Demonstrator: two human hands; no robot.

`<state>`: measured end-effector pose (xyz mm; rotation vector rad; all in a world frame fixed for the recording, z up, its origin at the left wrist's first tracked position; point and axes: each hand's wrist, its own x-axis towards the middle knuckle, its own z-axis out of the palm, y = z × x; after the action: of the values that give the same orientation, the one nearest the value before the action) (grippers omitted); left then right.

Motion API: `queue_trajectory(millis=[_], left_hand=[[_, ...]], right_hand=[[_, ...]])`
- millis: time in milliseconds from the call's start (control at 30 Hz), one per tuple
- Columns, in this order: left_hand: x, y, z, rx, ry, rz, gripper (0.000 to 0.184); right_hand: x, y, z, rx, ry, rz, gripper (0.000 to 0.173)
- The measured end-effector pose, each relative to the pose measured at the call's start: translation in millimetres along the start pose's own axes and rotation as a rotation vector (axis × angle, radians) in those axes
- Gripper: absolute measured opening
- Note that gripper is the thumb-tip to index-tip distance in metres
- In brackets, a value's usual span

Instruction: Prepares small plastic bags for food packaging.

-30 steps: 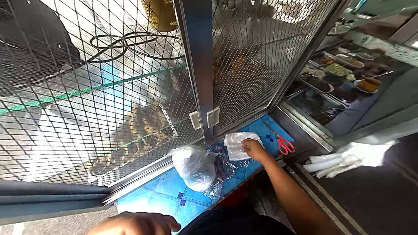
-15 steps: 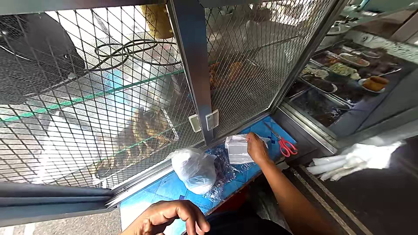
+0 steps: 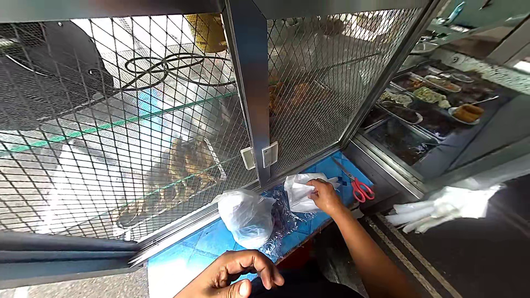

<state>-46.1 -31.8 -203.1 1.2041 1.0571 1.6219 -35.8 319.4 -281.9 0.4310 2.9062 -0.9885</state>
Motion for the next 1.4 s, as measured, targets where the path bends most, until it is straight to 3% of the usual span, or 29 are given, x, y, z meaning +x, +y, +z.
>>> queue_trajectory(millis=[100,167,233,400,800,1000,1100,1233,1400], left_hand=[[-3,-3,-2,-0.003,0.013,-0.001,0.045],[-5,-4,-3,-0.005,0.024,-0.005,0.045],[-6,-5,-3,-0.008,0.04,-0.017,0.045],[-8,-10,-3,-0.004,0.068,-0.036,0.043],[8,-19,-1,-0.027,0.164,-0.098,0.036],[65,-45,8,-0.123,0.256,-0.538,0.054],[95,-76,8,-0.2,0.425,-0.682,0.063],[117,-108,4,-0.177,0.533,-0.733,0.082],[133,-131,-1,0.05,0.403,-0.677,0.093]], right_hand=[[-2,1,-1,-0.014,0.034,0.028,0.043],[-5,1,-4,-0.02,0.158,-0.046,0.023],[-6,1,-10,-0.004,0.275,-0.127,0.015],[-9,-5,-36,0.076,0.498,-0.233,0.02],[-30,-22,-76,0.162,0.689,-0.216,0.029],[-28,-26,-72,0.162,0.654,-0.2,0.028],[-28,-30,-68,0.164,0.646,-0.193,0.028],[-30,-30,-70,0.177,0.674,-0.2,0.029],[-31,-34,-82,0.223,0.72,-0.253,0.026]])
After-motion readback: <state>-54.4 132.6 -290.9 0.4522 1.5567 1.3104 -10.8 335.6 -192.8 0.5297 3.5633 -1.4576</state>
